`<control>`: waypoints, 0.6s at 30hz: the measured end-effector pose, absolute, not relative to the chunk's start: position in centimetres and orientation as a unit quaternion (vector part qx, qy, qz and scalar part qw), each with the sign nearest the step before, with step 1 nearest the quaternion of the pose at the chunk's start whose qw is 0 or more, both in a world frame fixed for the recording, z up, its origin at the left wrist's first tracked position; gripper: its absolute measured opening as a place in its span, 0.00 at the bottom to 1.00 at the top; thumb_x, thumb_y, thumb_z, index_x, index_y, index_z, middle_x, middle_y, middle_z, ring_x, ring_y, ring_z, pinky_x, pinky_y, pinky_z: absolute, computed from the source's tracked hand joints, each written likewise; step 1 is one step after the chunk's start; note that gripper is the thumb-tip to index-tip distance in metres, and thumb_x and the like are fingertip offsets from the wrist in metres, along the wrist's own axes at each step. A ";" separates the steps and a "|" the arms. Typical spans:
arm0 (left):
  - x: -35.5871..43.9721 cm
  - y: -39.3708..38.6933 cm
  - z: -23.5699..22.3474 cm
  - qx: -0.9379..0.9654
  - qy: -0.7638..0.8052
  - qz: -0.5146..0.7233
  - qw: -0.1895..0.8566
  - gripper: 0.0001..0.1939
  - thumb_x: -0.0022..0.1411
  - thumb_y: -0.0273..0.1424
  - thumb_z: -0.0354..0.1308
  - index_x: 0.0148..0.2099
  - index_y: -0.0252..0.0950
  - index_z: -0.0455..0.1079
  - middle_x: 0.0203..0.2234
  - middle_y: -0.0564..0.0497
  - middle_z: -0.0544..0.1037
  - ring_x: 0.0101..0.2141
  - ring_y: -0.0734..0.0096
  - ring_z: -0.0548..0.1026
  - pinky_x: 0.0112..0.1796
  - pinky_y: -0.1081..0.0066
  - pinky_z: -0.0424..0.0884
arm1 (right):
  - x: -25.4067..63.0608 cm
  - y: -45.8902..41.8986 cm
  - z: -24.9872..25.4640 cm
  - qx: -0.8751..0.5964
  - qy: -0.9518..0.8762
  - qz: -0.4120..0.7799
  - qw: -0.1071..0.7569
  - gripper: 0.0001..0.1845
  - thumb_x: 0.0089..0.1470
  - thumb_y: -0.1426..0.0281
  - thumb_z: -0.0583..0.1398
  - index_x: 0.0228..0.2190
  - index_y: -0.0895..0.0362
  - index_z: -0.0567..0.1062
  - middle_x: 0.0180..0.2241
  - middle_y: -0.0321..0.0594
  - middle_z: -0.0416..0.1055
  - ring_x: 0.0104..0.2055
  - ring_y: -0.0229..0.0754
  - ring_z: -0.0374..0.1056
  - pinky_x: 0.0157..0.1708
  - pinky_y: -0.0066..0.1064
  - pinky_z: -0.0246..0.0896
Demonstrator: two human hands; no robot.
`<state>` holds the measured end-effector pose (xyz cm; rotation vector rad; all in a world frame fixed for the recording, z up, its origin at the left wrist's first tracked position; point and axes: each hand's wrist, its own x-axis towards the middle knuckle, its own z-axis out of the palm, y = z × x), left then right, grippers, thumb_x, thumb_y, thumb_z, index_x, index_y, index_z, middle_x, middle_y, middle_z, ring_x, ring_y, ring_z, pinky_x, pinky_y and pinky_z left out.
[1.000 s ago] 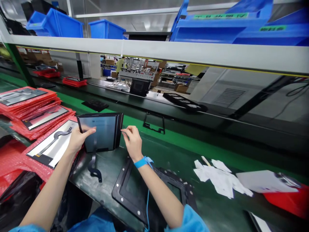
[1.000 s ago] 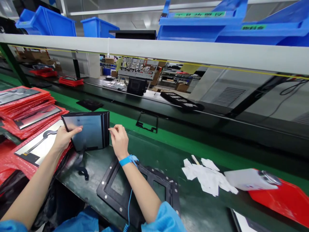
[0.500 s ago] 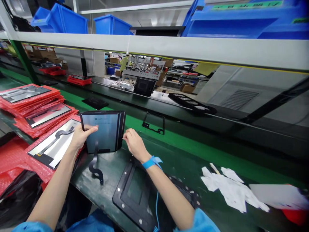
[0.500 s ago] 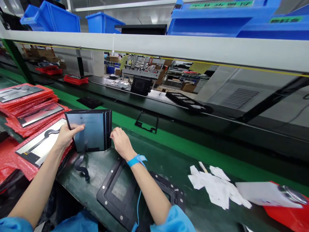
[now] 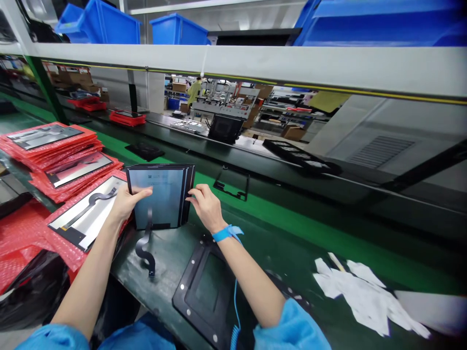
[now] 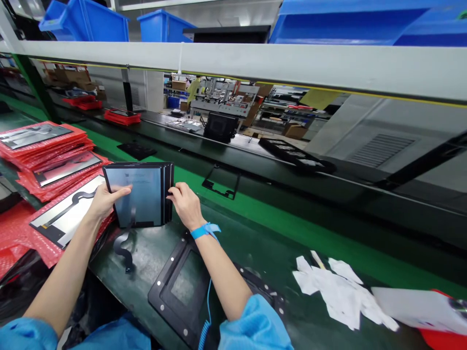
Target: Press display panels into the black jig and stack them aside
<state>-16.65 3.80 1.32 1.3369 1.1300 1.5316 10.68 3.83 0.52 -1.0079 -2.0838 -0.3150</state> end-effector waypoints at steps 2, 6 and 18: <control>-16.8 3.8 1.3 0.528 0.447 0.603 0.398 0.16 0.40 0.41 0.76 0.28 0.37 0.81 0.32 0.43 0.84 0.41 0.47 0.81 0.48 0.54 0.74 | 10.8 4.1 0.3 -0.395 -0.822 -0.122 0.392 0.08 0.67 0.67 0.54 0.41 0.54 0.73 0.40 0.45 0.67 0.40 0.46 0.67 0.38 0.36 0.63; -16.9 3.7 1.3 0.526 0.451 0.602 0.396 0.16 0.39 0.41 0.76 0.29 0.37 0.81 0.32 0.44 0.84 0.41 0.48 0.81 0.48 0.55 0.74 | 10.6 4.6 0.5 -0.379 -0.837 -0.116 0.377 0.11 0.68 0.69 0.51 0.37 0.55 0.72 0.37 0.45 0.68 0.38 0.46 0.65 0.37 0.36 0.62; -16.5 3.9 1.1 0.513 0.456 0.612 0.393 0.17 0.40 0.42 0.76 0.29 0.35 0.81 0.33 0.43 0.84 0.41 0.48 0.81 0.47 0.56 0.76 | 12.2 2.5 0.9 -0.328 -0.878 -0.089 0.336 0.10 0.68 0.69 0.50 0.37 0.55 0.70 0.37 0.46 0.67 0.37 0.45 0.66 0.37 0.37 0.65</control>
